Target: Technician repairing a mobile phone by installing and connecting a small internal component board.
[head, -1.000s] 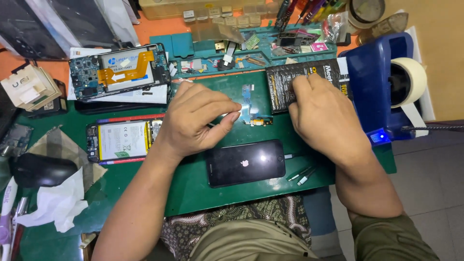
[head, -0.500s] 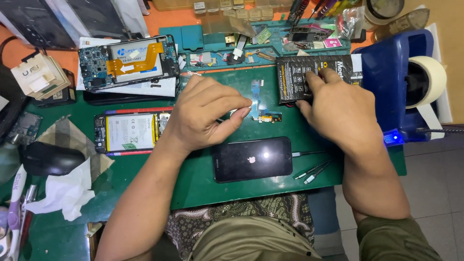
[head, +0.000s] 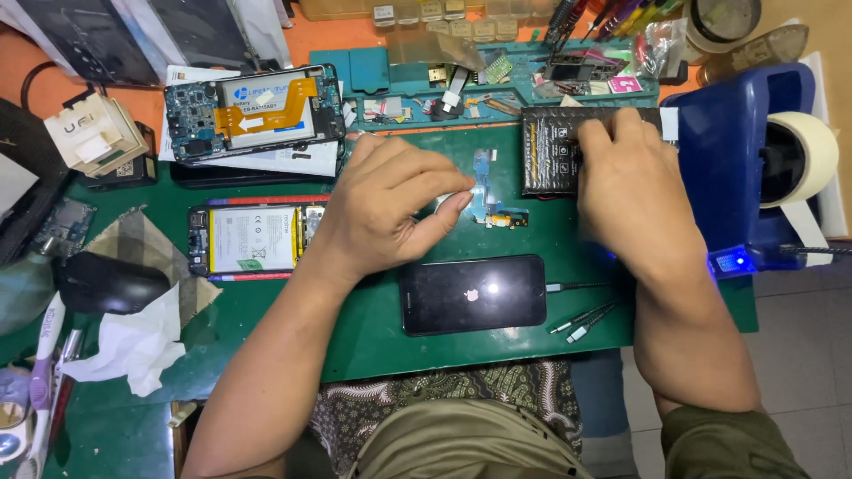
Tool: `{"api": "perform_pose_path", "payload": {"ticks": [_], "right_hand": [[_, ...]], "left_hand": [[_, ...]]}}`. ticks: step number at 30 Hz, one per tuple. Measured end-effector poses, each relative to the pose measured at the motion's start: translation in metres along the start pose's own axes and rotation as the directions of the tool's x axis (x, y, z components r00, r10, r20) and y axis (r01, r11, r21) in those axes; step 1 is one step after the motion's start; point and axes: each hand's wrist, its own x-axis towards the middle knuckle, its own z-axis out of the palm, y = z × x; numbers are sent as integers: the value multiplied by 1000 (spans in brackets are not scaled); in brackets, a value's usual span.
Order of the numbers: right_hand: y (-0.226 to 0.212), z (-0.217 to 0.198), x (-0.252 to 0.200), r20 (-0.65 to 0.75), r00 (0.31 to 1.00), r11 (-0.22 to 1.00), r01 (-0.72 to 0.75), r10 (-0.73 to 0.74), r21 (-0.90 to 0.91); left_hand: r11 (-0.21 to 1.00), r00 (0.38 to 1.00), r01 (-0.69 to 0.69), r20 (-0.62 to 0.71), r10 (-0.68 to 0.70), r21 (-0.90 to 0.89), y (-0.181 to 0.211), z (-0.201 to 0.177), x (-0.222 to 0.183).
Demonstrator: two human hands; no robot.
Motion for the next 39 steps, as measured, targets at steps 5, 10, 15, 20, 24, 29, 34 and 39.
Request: {"api": "perform_pose_path", "payload": {"ticks": [5,10,15,20,24,29,34,39], "right_hand": [[2,4,-2,45,999,997,11,-8,-73],[-9,-7,-6,-118,992,998,37,-43,-54],[-23,-21,-1,-398,908,989,149,-130,18],[-32,-22,4,-484,859,946,278,-168,165],[-31,-29,5,-567,817,897,325,-107,300],[-33,-39,0,-501,865,599,397,9,696],[-31,-26,-4,-114,982,-87,102,-150,991],[-37,-26,-1,50,995,-124,-61,-92,990]], "left_hand": [[980,991,134,-2,-135,146,-2,3,-2],[914,957,274,11,-290,300,-5,7,-6],[651,929,198,71,-363,733,-21,16,2],[710,968,105,92,-234,697,-44,16,26],[918,996,77,-65,-56,389,-32,9,48],[972,986,162,59,-154,-170,5,-5,62],[908,911,364,285,-299,-209,17,-10,54],[634,825,555,263,-500,-538,17,-10,40]]}}
